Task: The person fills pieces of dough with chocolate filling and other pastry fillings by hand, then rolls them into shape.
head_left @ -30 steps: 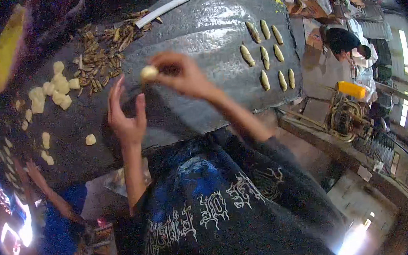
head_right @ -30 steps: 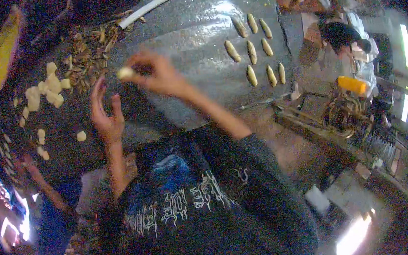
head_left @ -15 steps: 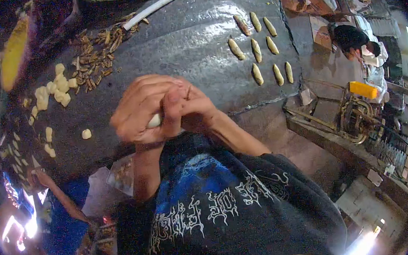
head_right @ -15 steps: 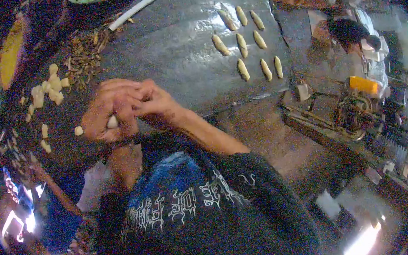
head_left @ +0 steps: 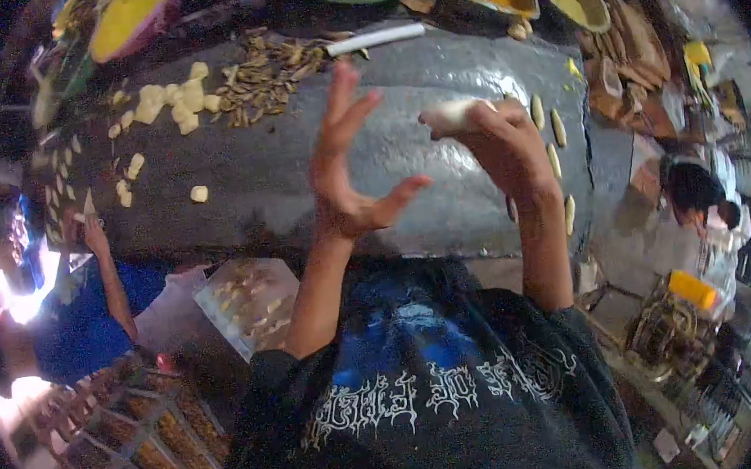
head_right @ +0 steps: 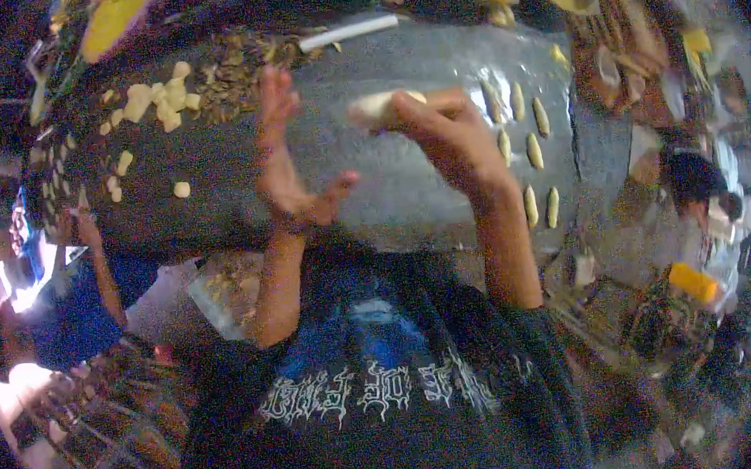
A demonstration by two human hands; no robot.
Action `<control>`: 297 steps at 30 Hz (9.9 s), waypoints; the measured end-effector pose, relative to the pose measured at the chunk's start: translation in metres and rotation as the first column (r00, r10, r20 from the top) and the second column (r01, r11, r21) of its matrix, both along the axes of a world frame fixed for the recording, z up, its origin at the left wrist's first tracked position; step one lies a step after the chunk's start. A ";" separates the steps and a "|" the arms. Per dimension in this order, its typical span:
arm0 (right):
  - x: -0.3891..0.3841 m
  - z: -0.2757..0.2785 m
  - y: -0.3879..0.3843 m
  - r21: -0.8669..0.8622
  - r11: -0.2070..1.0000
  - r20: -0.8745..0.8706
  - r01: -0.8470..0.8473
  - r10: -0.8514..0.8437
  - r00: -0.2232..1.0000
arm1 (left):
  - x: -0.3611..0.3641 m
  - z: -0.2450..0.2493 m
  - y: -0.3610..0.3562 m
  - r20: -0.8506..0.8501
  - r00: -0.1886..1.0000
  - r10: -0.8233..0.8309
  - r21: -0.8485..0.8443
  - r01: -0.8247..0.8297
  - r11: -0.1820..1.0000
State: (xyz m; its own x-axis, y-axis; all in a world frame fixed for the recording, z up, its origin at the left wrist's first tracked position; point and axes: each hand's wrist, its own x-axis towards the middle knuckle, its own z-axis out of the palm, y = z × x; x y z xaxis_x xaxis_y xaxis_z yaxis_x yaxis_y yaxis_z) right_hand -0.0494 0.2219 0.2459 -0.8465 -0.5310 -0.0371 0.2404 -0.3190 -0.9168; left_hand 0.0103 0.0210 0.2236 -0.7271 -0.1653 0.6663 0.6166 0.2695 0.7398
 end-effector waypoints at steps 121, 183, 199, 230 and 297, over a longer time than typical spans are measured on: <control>-0.124 -0.054 -0.364 0.607 0.791 -0.549 0.083 0.341 0.763 | -0.031 -0.128 -0.280 -0.523 0.840 -0.143 0.791 0.416 -0.448; 0.015 -0.083 -0.148 0.732 0.550 -0.507 0.402 0.046 0.861 | -0.019 -0.131 -0.143 0.693 0.529 -0.490 0.409 0.270 0.872; 0.019 -0.218 -0.108 0.853 0.132 -0.521 0.506 0.279 0.806 | -0.023 -0.201 -0.120 0.721 0.692 -0.022 -0.121 0.156 0.980; 0.042 -0.225 -0.093 0.774 0.412 -0.634 0.482 0.509 0.582 | 0.026 -0.203 -0.108 0.409 0.836 0.365 -0.708 0.039 0.705; -0.070 -0.235 -0.159 0.801 0.236 -0.598 0.550 0.305 0.741 | -0.089 -0.207 -0.105 0.607 0.704 0.369 -0.685 0.228 0.692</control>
